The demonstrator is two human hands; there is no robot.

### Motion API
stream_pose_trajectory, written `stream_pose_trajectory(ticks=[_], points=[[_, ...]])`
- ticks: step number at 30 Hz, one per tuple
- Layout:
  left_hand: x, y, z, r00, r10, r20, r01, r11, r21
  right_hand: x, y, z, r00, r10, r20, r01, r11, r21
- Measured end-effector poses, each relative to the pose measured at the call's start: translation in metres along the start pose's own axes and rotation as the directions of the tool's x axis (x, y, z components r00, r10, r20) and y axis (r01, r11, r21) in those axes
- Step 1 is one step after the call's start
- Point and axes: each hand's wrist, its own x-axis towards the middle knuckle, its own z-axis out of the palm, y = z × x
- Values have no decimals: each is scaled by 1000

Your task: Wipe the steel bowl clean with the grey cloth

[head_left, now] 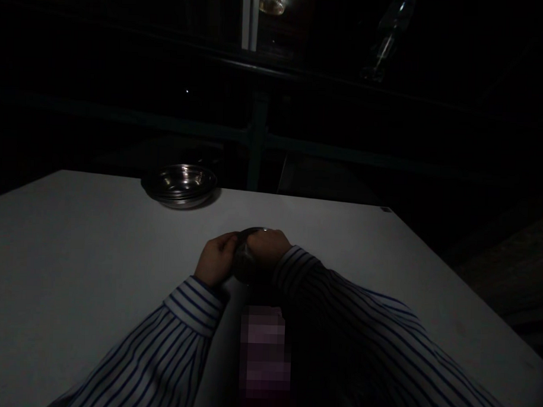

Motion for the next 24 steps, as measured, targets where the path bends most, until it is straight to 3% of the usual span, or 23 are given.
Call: stream_pose_trajectory(ticks=[8, 16, 24], points=[[-1, -2, 4, 999, -24, -49, 26, 999, 28, 3, 9, 4, 996, -89, -22, 89, 996, 5], [-1, -4, 7, 995, -34, -95, 41, 996, 77, 1, 4, 9, 957, -280, 81, 279, 960, 19], [-2, -3, -2, 999, -15, -31, 22, 976, 219, -13, 6, 0, 969, -217, 119, 228, 969, -93]])
